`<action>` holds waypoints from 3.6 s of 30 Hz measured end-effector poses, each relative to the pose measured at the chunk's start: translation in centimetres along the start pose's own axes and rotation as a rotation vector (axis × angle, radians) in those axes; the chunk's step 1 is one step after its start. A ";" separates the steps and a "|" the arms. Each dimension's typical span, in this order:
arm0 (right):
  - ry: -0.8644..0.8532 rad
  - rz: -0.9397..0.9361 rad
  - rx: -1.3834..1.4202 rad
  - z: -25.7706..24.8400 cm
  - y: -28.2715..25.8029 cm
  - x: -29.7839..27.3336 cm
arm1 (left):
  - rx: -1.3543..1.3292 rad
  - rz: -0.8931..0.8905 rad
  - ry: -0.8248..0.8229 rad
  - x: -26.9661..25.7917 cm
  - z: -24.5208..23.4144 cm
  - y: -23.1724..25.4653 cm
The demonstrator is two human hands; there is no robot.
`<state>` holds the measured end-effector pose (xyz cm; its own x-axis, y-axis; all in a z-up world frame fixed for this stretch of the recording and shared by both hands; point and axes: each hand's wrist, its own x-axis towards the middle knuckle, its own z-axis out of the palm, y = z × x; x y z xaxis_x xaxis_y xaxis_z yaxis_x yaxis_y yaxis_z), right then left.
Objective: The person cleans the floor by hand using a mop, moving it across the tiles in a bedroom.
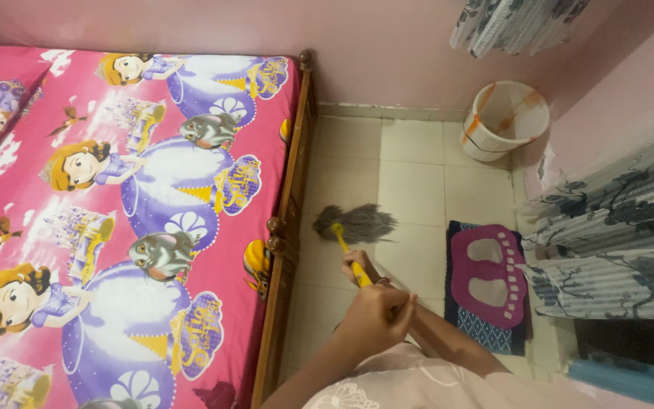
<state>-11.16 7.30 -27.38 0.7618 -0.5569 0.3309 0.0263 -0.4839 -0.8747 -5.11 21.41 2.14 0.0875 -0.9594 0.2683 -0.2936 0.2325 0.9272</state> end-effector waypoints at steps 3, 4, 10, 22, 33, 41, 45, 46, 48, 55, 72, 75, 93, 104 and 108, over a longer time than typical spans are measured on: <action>-0.025 -0.013 0.037 1.3 -0.4 1.1 | 0.085 -0.083 -0.031 1.0 -1.3 -0.6; -0.023 -0.015 0.046 1.8 -0.5 1.6 | 0.070 -0.063 -0.017 1.1 -1.8 -0.7; -0.003 -0.024 0.049 1.2 0.1 4.1 | 0.001 0.096 -0.075 2.5 -2.5 -1.4; 0.089 0.022 -0.074 -12.4 6.0 2.0 | -0.039 0.285 -0.264 13.9 5.3 -3.1; 0.264 0.161 -0.317 -31.3 14.5 -2.2 | -0.176 0.248 -0.372 23.5 17.1 -5.0; 0.779 0.449 0.266 -41.7 18.9 -7.7 | -0.268 0.198 -0.508 29.0 27.3 -10.0; 0.637 0.281 -0.554 -44.4 17.5 -8.8 | -0.363 0.391 -0.630 30.7 29.7 -11.3; 0.619 0.284 -0.578 -44.8 17.0 -8.2 | -0.363 0.382 -0.645 30.9 30.1 -11.4; 0.585 0.293 -0.628 -45.4 16.1 -7.4 | -0.366 0.363 -0.676 31.2 30.3 -11.5; 0.602 0.362 -0.647 -45.1 16.4 -5.3 | -0.311 0.190 -0.511 32.1 28.7 -11.3; 0.423 0.190 -0.352 -34.5 20.3 6.3 | -0.190 0.280 -0.158 32.4 17.8 -11.4; 0.400 -0.008 -0.362 -31.7 21.6 9.3 | -0.125 0.122 -0.096 31.3 15.9 -11.1; -0.175 0.005 -0.030 -15.9 20.9 16.5 | 0.087 0.054 0.345 25.5 9.4 -8.7; -0.377 0.040 -0.081 -14.1 15.5 16.6 | 0.067 0.491 0.315 24.5 5.2 -7.7; -0.457 -0.190 -0.108 -14.3 16.6 19.0 | 0.099 0.506 0.267 23.5 4.3 -9.8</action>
<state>-5.48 -20.95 -30.58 0.9561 -0.1114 0.2710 0.1435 -0.6283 -0.7646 -4.32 -4.08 -1.77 0.1469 -0.6559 0.7404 -0.4476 0.6234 0.6411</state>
